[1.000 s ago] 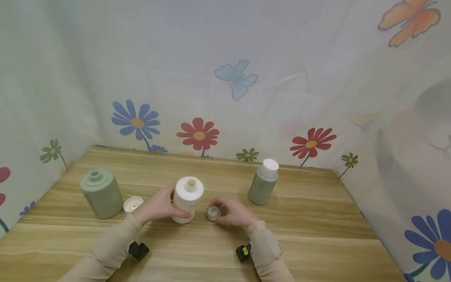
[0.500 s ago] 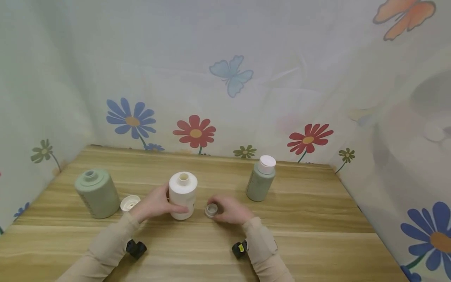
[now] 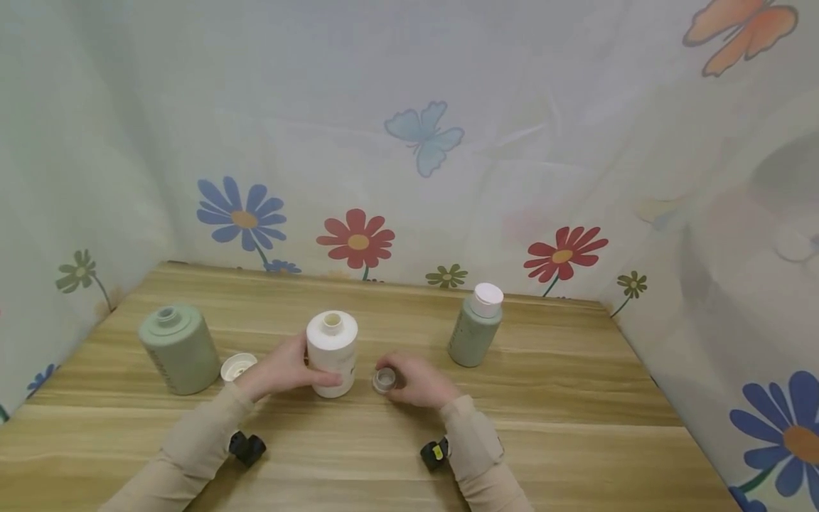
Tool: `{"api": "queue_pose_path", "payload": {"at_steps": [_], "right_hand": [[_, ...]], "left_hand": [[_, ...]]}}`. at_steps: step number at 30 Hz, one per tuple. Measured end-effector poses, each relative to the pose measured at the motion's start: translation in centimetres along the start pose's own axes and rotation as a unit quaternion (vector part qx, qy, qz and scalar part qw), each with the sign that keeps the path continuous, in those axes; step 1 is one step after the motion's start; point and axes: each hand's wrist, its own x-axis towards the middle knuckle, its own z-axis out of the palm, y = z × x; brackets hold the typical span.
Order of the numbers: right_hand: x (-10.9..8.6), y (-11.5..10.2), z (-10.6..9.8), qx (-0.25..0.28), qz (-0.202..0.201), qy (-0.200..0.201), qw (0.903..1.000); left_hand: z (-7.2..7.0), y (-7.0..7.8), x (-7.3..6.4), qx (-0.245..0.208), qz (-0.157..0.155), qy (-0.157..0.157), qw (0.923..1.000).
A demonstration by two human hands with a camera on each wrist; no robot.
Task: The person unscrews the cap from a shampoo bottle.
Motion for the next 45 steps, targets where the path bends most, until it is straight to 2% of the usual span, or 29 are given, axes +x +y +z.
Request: {"api": "queue_pose_path", "payload": {"at_steps": [5, 8, 12, 15, 17, 20, 23, 29, 33, 38, 42, 45], "right_hand": [[-0.9, -0.6, -1.6, 0.023, 0.016, 0.026, 0.9993], [-1.6, -1.2, -3.2, 0.016, 0.026, 0.048, 0.9984], [-2.8, -1.5, -5.4, -0.011, 0.015, 0.086, 0.9961], [-3.8, -1.4, -6.7, -0.03, 0.002, 0.125, 0.9917], [-4.7, -1.1, -7.7, -0.038, 0.001, 0.155, 0.9871], [-6.1, -0.6, -8.9, -0.052, -0.004, 0.202, 0.9781], [-7.5, 0.0, -9.9, -0.056, 0.005, 0.248, 0.9671], [-9.1, 1.1, -11.4, -0.039, 0.065, 0.311, 0.9473], [-9.0, 1.9, -11.6, 0.001, 0.094, 0.338, 0.9363], [-8.0, 3.7, -11.0, 0.078, 0.12, 0.367, 0.9192], [-7.2, 5.1, -10.2, 0.15, 0.14, 0.383, 0.9007], [-6.7, 5.9, -9.7, 0.172, 0.148, 0.391, 0.8919]], "left_hand": [[-1.6, 1.3, -0.6, -0.007, 0.013, -0.02, 0.9997], [-2.8, 2.7, -1.2, 0.001, 0.018, -0.006, 0.9998], [-4.0, 4.9, -2.1, 0.02, 0.037, 0.029, 0.9987], [-4.2, 6.6, -2.9, 0.02, 0.051, 0.049, 0.9973], [-3.8, 7.8, -2.9, 0.011, 0.058, 0.05, 0.997], [-2.5, 9.4, -2.6, -0.002, 0.075, 0.032, 0.9967], [-0.6, 10.9, -1.7, -0.005, 0.098, -0.002, 0.9952], [4.2, 12.6, 1.3, -0.017, 0.114, -0.066, 0.9911], [7.3, 12.2, 4.2, -0.048, 0.112, -0.092, 0.9883], [10.8, 10.9, 7.4, -0.089, 0.062, -0.106, 0.9885], [12.9, 10.4, 9.3, -0.094, 0.032, -0.088, 0.9912], [14.1, 10.4, 10.6, -0.098, 0.032, -0.066, 0.9924]]}}
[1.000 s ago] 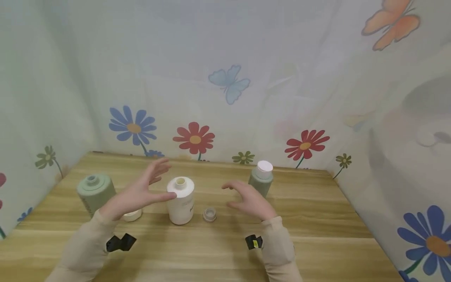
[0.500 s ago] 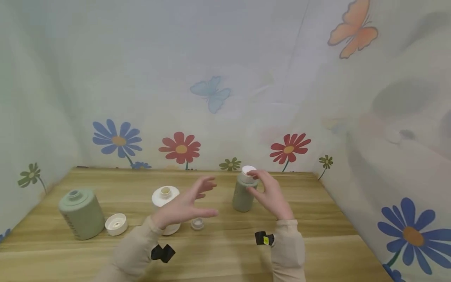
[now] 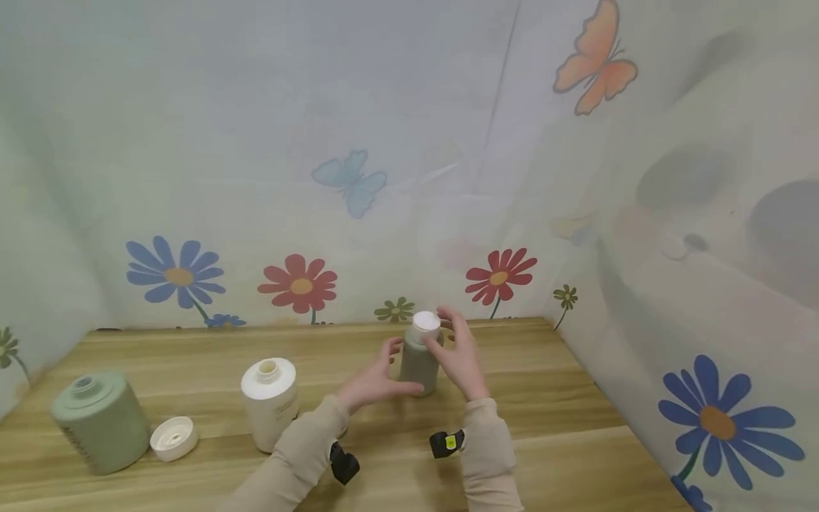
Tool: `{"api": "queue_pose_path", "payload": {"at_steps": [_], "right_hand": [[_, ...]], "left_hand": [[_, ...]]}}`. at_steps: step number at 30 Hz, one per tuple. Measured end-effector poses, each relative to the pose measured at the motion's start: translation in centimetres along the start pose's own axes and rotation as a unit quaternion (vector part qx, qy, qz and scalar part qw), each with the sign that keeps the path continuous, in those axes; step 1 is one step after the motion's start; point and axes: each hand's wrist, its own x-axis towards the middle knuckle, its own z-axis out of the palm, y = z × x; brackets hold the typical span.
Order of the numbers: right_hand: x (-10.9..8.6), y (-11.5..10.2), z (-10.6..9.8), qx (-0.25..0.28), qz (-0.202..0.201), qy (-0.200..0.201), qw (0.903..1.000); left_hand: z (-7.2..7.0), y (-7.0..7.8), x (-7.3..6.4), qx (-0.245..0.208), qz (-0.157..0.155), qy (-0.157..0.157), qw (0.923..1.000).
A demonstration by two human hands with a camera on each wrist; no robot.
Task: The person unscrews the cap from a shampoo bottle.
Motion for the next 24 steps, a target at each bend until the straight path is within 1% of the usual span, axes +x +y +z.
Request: {"api": "queue_pose_path", "payload": {"at_steps": [4, 7, 13, 17, 20, 24], "right_hand": [[0.4, 0.4, 0.9, -0.005, -0.002, -0.001, 1.0], [0.3, 0.5, 1.4, -0.005, -0.009, -0.002, 0.9999], [0.3, 0.5, 1.8, 0.003, -0.008, 0.017, 0.9998], [0.3, 0.3, 1.8, 0.003, -0.01, 0.026, 0.9996], [0.3, 0.1, 1.6, 0.0, -0.012, 0.031, 0.9994], [0.2, -0.3, 1.5, 0.001, -0.009, 0.038, 0.9993]], "left_hand": [[0.7, -0.7, 1.4, -0.011, 0.013, 0.02, 0.9997], [1.4, -1.3, 2.1, -0.026, 0.014, 0.036, 0.9989], [3.3, -2.4, 3.4, -0.035, 0.017, 0.104, 0.9938], [4.0, -2.5, 4.0, -0.032, 0.012, 0.142, 0.9893], [4.2, -2.6, 4.4, -0.023, 0.003, 0.156, 0.9874], [4.1, -2.8, 4.4, -0.014, -0.001, 0.158, 0.9874]]}}
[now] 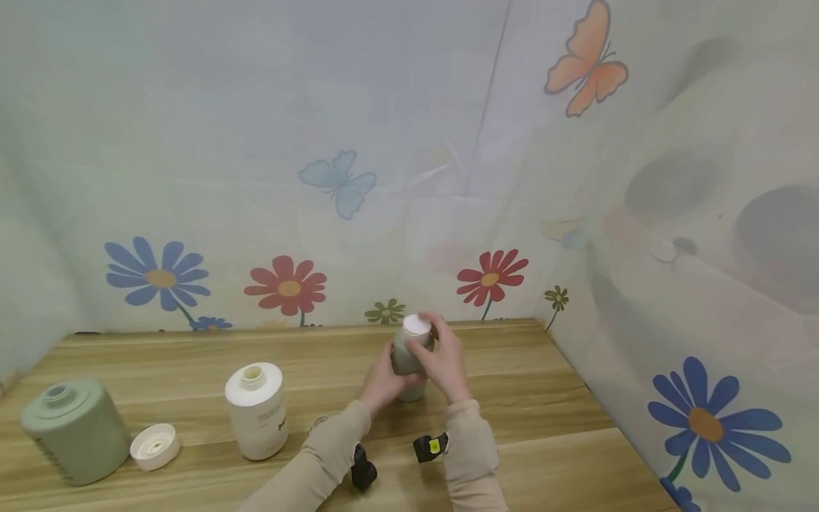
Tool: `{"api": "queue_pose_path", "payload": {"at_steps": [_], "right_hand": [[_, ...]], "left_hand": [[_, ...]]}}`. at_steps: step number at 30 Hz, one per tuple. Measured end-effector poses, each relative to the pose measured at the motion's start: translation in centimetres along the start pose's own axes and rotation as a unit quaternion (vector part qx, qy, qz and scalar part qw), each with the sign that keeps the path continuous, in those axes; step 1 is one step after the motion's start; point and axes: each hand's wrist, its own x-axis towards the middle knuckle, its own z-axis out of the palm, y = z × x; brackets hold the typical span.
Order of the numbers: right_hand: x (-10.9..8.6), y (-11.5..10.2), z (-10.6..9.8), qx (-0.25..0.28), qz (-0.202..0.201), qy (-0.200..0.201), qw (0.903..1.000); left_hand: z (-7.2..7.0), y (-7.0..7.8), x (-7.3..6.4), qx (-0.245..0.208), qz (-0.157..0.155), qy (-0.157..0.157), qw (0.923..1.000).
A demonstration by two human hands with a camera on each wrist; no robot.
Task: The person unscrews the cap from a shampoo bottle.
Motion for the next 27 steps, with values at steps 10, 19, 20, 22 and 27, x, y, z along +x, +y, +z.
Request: {"api": "queue_pose_path", "payload": {"at_steps": [10, 19, 20, 22, 27], "right_hand": [[-0.3, -1.6, -0.9, -0.049, -0.025, -0.021, 0.9983], [-1.1, -4.3, -2.4, -0.091, -0.018, -0.071, 0.9932], [-1.2, -4.6, -2.6, -0.092, -0.02, -0.075, 0.9928], [-1.5, -5.3, -3.0, -0.095, -0.026, -0.087, 0.9914], [-2.4, -7.1, -3.4, -0.107, -0.058, -0.122, 0.9851]], "left_hand": [[-0.5, 0.0, -0.8, 0.052, 0.015, 0.014, 0.9984], [-2.3, 1.9, -2.8, 0.102, 0.036, -0.003, 0.9942], [-2.6, 2.2, -3.1, 0.108, 0.04, -0.006, 0.9934], [-3.4, 2.7, -3.6, 0.122, 0.048, -0.012, 0.9913], [-5.6, 3.6, -5.3, 0.147, 0.069, -0.032, 0.9863]]}}
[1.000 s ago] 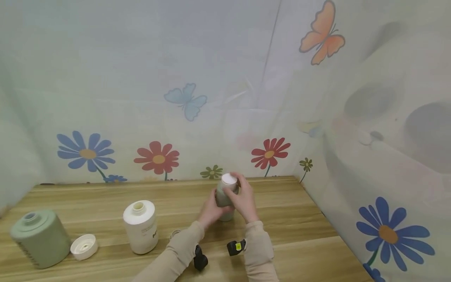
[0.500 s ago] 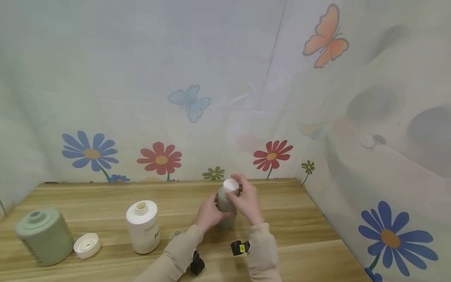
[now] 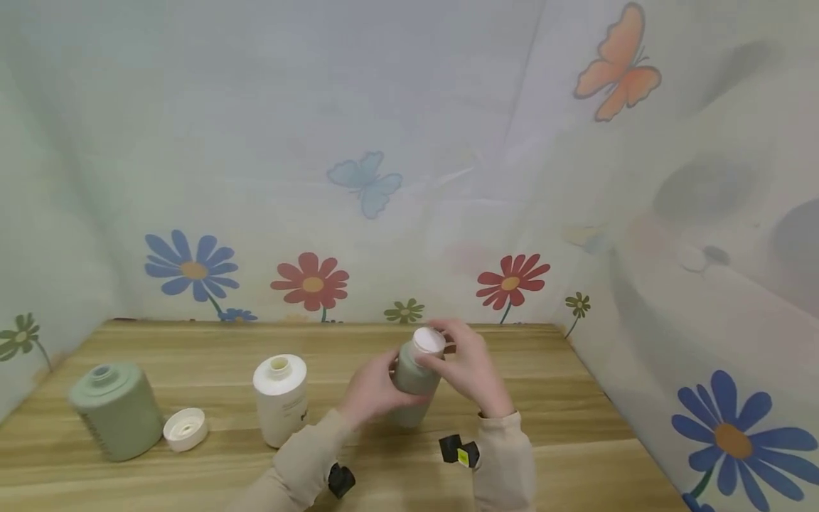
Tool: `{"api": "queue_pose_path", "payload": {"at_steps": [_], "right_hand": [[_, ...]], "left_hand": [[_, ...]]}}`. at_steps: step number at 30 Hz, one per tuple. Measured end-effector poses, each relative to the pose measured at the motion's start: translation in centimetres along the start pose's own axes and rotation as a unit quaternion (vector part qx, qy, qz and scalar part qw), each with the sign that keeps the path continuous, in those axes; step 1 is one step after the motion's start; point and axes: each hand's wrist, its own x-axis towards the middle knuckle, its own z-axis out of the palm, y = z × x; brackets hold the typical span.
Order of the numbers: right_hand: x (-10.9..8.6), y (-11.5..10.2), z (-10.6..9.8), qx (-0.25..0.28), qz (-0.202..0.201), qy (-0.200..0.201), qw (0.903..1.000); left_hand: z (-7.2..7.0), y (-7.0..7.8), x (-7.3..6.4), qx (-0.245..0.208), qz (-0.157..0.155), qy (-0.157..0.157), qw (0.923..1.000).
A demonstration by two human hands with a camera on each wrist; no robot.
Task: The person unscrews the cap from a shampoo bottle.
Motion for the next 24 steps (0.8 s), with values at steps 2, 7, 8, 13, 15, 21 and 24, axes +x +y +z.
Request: {"api": "queue_pose_path", "payload": {"at_steps": [2, 7, 8, 13, 15, 21, 24], "right_hand": [[-0.3, -0.7, -0.1, -0.008, -0.019, -0.017, 0.9996], [-1.1, -2.6, -0.3, -0.027, -0.071, -0.073, 0.9944], [-1.2, -3.0, -0.2, -0.026, -0.08, -0.087, 0.9927], [-1.9, -4.4, 0.4, -0.011, -0.143, -0.152, 0.9779], [-2.1, -4.9, 0.7, -0.011, -0.17, -0.174, 0.97], [-2.4, -5.8, 1.2, -0.025, -0.205, -0.225, 0.9523], [-2.4, -6.2, 1.5, -0.031, -0.215, -0.245, 0.9449]], "left_hand": [[-0.9, 0.0, -0.8, 0.003, 0.008, -0.01, 0.9999], [-3.2, -0.1, -3.3, 0.012, 0.023, -0.035, 0.9991], [-3.7, -0.1, -3.8, 0.011, 0.028, -0.039, 0.9988], [-5.8, -0.5, -6.8, 0.031, 0.067, -0.044, 0.9963], [-6.5, -0.6, -7.9, 0.056, 0.08, -0.044, 0.9943], [-8.3, -0.6, -9.7, 0.117, 0.098, -0.067, 0.986], [-9.0, -0.7, -10.2, 0.123, 0.094, -0.087, 0.9841]]}}
